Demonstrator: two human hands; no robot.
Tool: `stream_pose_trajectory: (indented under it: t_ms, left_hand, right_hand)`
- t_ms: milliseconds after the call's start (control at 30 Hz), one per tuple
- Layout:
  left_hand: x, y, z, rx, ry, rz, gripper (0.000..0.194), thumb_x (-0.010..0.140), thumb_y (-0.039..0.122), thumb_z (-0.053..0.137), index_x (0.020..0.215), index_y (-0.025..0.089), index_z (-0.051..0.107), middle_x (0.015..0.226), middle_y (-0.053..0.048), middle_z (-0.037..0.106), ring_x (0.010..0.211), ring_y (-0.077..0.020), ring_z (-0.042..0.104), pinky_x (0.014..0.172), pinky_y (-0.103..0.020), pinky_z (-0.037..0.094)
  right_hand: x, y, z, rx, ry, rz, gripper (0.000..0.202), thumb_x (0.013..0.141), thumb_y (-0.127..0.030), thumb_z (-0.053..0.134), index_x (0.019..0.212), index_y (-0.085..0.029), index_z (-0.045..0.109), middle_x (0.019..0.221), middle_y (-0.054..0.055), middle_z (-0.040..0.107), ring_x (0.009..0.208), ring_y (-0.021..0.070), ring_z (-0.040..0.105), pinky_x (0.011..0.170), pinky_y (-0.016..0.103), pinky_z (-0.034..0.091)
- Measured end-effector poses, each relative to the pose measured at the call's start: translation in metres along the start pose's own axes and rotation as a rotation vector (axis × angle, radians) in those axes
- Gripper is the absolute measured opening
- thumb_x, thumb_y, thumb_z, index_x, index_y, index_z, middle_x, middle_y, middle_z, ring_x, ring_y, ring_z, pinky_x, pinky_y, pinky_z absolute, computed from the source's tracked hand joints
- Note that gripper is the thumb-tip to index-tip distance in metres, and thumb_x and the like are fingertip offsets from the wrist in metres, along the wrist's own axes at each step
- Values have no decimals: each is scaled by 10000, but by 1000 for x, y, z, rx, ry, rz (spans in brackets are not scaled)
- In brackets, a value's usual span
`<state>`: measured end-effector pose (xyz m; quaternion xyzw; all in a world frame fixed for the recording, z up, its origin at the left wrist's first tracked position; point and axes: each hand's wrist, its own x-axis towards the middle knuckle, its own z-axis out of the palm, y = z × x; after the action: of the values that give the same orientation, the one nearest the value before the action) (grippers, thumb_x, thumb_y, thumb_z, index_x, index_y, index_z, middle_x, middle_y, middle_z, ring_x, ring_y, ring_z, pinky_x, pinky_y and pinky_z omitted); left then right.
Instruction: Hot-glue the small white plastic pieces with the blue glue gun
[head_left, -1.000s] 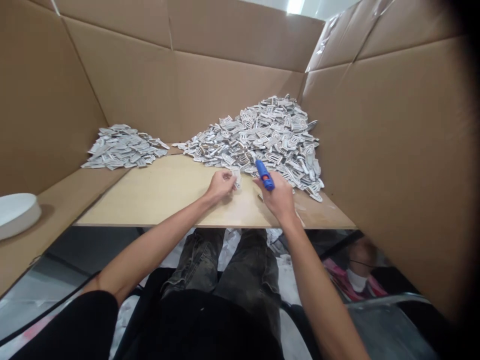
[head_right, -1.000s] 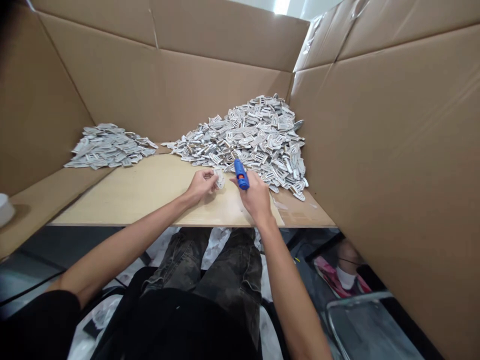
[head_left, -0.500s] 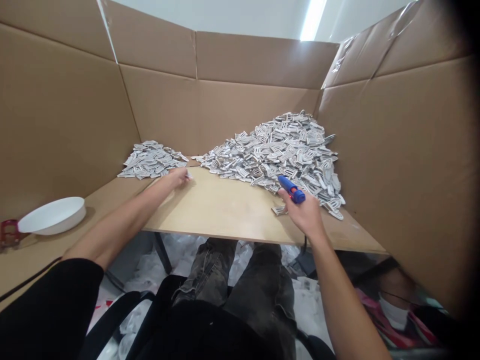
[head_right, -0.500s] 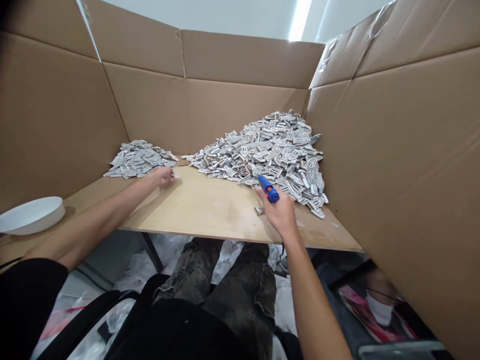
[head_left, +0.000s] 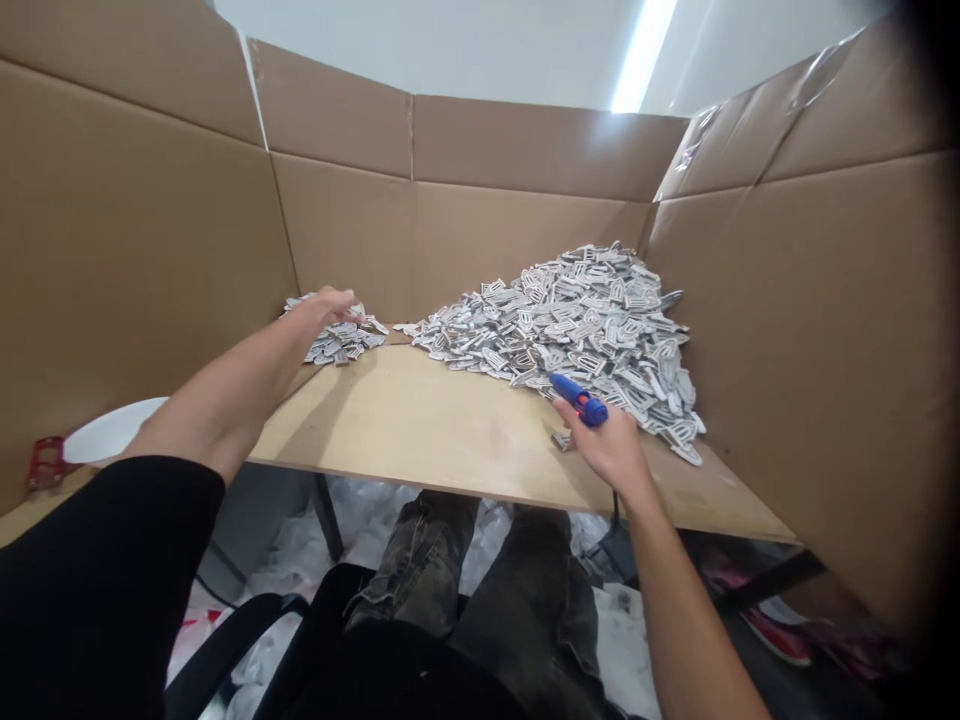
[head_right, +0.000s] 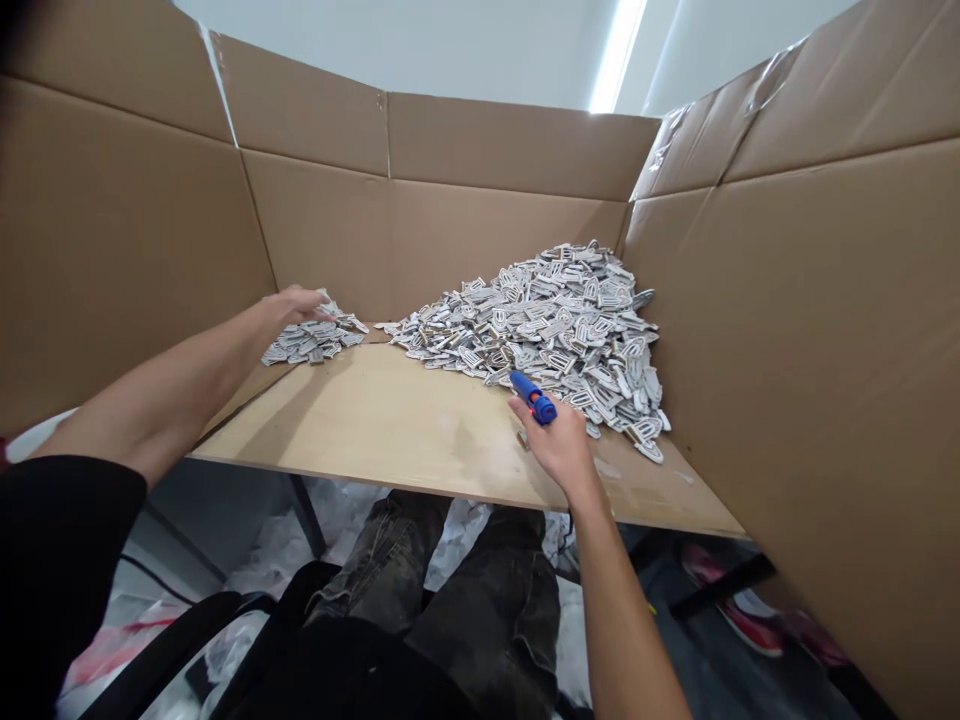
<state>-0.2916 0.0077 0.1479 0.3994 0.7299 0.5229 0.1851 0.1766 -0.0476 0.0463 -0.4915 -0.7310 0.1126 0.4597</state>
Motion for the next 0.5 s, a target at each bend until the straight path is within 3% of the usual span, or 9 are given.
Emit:
stream_pose_trajectory:
  t_ms: [100,233,367,500]
  left_hand:
    - [6,-8,9,79,44,-85,385,906,81,695,700,203,392,600,37,452,708,-143,569,740,-234,389]
    - [-6,-39,35,164,41,-30,366,692,-4,739,636,215,452,528,14,478,667,-216,562,705,-287,375]
    - [-26,-54,67,141,66,222,262,698,38,724,720,210,527,644,-10,550,802,-233,581,791,-287,411]
    - [-63,-43,103,86,-62,502,141,756,101,709,830,188,627,764,-40,639,797,-212,590,821,-292,452]
  right_hand:
    - [0,1,0,-1,18,-2,537,869,-723,600,581,-275,527,500,32,575,529,221,543,525,324,370]
    - [1,5,0,34,19,-3,518,868,-714,618,602,-273,567,491,25,575,517,218,536,520,326,380]
    - [1,6,-1,33,7,25,524,858,-721,625,610,-261,579,500,31,598,518,220,561,528,325,388]
    - [1,4,0,39,-12,68,539,849,-742,616,620,-255,584,515,45,624,531,237,612,561,335,423]
